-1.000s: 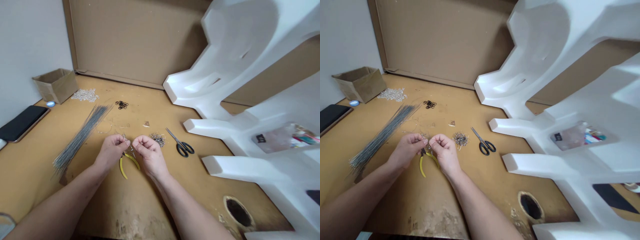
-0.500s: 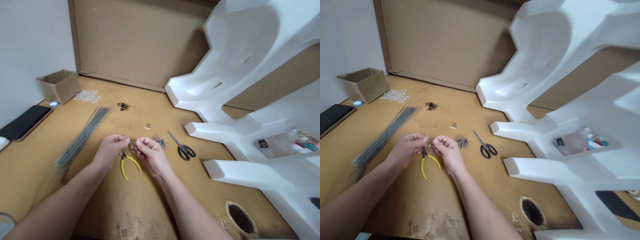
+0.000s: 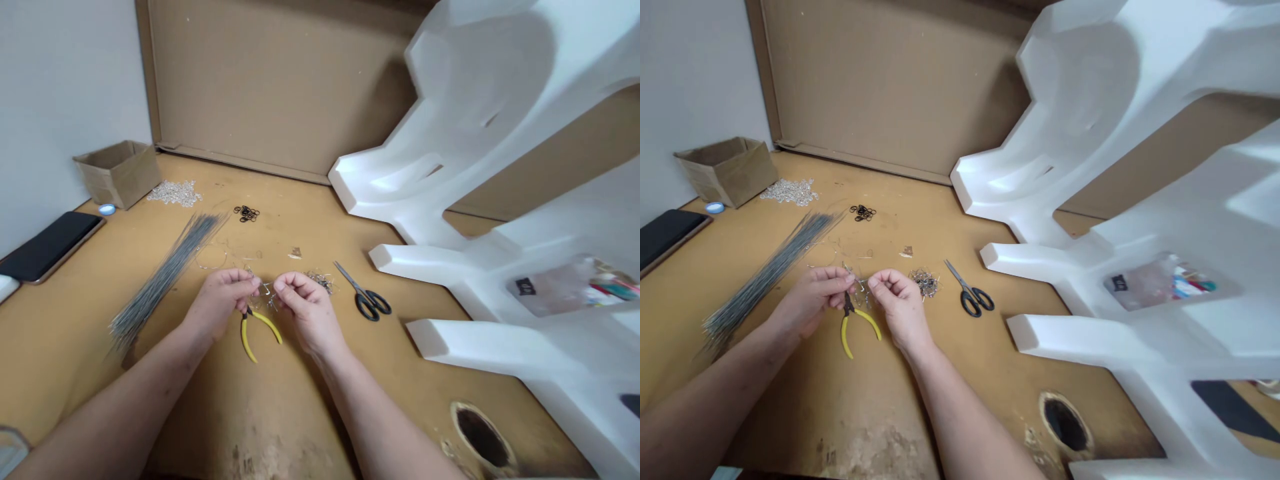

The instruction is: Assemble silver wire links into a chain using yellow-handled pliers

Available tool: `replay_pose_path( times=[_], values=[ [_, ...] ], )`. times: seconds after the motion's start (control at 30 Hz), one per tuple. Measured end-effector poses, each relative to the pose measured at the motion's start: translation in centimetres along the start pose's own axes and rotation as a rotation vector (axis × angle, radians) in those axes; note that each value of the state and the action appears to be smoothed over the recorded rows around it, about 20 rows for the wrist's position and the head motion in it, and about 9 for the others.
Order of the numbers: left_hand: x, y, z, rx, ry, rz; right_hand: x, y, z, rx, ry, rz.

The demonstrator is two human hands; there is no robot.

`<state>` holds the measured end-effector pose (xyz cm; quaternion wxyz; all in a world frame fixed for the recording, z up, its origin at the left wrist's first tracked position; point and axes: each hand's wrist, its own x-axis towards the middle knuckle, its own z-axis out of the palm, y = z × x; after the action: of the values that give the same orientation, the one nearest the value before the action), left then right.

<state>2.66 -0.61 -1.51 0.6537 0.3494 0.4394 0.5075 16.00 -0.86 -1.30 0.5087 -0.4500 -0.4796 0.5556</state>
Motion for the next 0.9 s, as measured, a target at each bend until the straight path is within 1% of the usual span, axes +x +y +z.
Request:
replay_pose_path(
  times=[0.3,0.57,0.73,0.9],
  values=[
    [0.0,0.1,0.0,-0.044,0.040,-0.001,-0.1,0.0,0.0,0.003,-0.006,-0.021],
    [0.0,0.5,-0.3,-0.011,0.111,0.117,0.0,0.3,0.0,-0.071,-0.018,-0.029],
    [-0.2,0.9,-0.2,0.116,0.162,0.207,-0.1,0.5,0.1,-0.123,-0.005,-0.055],
    [-0.4,1.0,-0.2,0.322,0.152,0.306,-0.4,-0.2,0.4,-0.179,0.023,-0.103]
  ],
)
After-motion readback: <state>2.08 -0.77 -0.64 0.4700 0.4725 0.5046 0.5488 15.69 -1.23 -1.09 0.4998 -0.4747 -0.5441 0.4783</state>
